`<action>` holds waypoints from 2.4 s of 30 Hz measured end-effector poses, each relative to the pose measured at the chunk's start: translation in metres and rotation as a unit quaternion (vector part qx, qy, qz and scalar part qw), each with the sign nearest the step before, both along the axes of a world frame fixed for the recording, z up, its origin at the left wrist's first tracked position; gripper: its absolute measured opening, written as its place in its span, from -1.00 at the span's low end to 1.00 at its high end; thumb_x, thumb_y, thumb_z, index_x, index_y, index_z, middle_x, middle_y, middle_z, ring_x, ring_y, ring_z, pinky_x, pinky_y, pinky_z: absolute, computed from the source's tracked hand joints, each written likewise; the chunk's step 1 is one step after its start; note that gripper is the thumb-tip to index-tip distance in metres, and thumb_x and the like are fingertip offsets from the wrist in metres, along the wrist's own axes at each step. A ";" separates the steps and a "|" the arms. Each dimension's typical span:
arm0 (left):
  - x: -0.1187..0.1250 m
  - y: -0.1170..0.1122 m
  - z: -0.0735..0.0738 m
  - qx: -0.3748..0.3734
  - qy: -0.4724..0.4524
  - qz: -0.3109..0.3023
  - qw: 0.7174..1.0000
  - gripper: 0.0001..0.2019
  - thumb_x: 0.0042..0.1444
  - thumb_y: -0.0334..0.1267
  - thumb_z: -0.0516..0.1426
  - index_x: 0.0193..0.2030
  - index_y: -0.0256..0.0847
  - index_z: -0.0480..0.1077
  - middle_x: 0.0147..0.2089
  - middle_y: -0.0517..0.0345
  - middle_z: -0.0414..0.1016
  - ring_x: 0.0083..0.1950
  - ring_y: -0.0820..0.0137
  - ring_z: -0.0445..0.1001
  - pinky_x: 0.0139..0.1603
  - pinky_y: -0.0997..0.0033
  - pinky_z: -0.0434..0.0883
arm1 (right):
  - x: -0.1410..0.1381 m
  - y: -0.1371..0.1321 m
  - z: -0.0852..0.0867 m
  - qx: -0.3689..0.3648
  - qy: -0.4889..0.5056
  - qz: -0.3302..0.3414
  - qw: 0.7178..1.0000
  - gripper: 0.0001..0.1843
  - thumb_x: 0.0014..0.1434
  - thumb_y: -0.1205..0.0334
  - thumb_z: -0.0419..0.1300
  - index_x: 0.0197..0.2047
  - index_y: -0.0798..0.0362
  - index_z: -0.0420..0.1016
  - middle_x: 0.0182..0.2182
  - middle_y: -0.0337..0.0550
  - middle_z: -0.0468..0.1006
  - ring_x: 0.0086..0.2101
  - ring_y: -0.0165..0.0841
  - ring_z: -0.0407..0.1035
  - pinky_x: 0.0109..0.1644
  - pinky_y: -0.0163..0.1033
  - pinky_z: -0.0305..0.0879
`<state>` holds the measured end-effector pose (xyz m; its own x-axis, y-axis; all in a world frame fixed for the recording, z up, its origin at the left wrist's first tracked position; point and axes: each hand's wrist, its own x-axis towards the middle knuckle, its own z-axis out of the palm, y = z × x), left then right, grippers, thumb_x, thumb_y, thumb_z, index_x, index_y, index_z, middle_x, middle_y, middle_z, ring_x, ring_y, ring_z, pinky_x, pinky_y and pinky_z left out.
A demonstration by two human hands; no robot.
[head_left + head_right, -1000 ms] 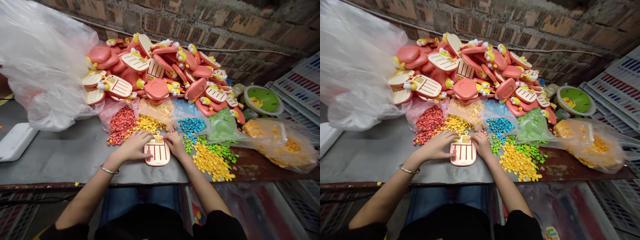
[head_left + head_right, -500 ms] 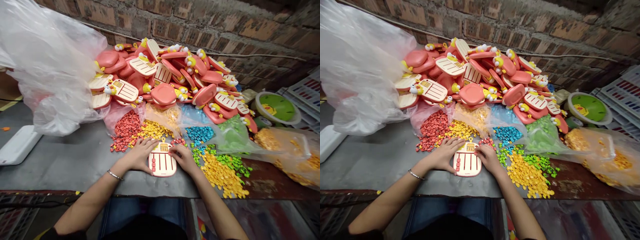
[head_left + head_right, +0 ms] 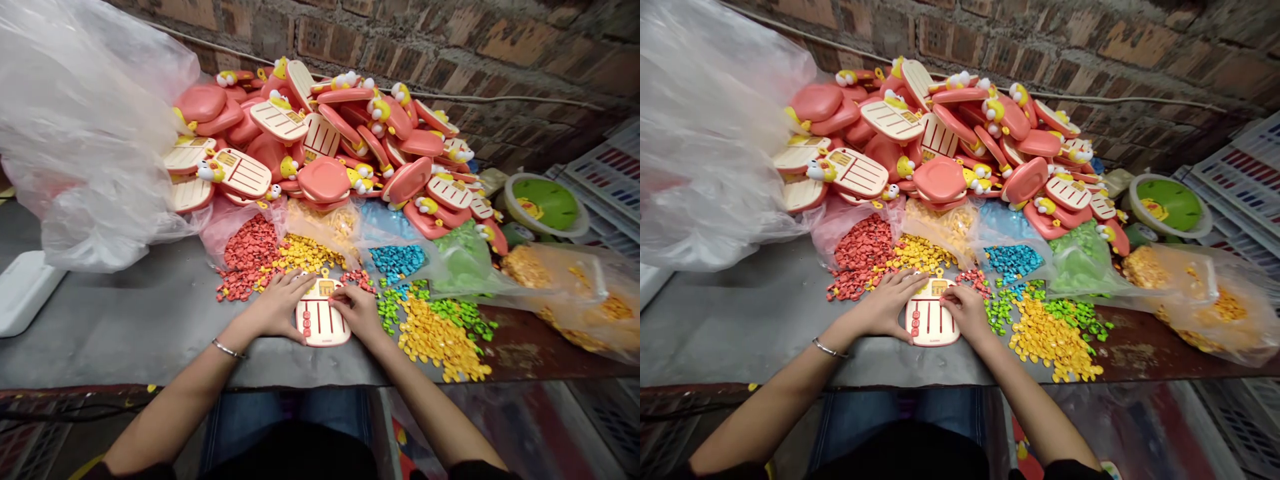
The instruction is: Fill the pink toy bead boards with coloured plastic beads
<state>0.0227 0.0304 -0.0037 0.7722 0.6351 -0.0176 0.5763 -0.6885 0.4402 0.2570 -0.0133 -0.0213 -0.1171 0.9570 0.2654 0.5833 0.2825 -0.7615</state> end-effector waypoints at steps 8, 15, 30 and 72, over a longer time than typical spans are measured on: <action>0.001 -0.001 -0.002 -0.003 -0.001 0.000 1.000 0.16 -0.17 0.33 0.27 0.49 -0.15 -0.08 0.49 -0.11 0.00 0.45 -0.16 -0.06 0.37 -0.11 -0.02 | -0.023 -0.015 -0.007 0.017 0.028 -0.101 0.994 -0.93 0.19 0.20 0.26 -0.31 -0.02 0.54 -0.38 -0.11 0.62 -0.39 -0.25 0.51 -0.28 -0.13 0.49; 0.002 0.000 -0.001 -0.007 -0.002 -0.001 1.000 0.16 -0.18 0.35 0.27 0.48 -0.17 -0.05 0.49 -0.09 -0.02 0.45 -0.16 -0.04 0.35 -0.08 0.01 | -0.012 -0.009 -0.019 -0.040 0.116 -0.067 0.990 -0.85 0.12 0.20 0.34 -0.21 0.00 0.58 -0.28 -0.10 0.65 -0.31 -0.23 0.57 -0.15 -0.08 0.53; 0.001 -0.002 -0.001 0.000 0.004 -0.003 1.000 0.14 -0.15 0.37 0.24 0.47 -0.19 -0.04 0.49 -0.09 -0.02 0.44 -0.14 -0.03 0.37 -0.12 -0.05 | -0.021 -0.001 -0.001 0.030 -0.088 0.033 0.995 -0.92 0.25 0.26 0.24 -0.21 0.01 0.58 -0.29 -0.11 0.57 -0.18 -0.21 0.40 -0.05 -0.08 0.29; 0.000 -0.003 0.009 0.010 0.051 -0.013 0.999 0.04 -0.16 0.35 0.27 0.43 -0.05 0.09 0.52 -0.09 -0.12 0.45 -0.16 -0.09 0.33 -0.22 -0.10 | 0.049 0.039 0.002 0.011 -0.225 0.059 0.972 -0.79 0.30 0.38 0.10 -0.15 0.05 0.57 -0.15 -0.02 0.50 -0.14 -0.24 0.39 -0.06 -0.16 0.35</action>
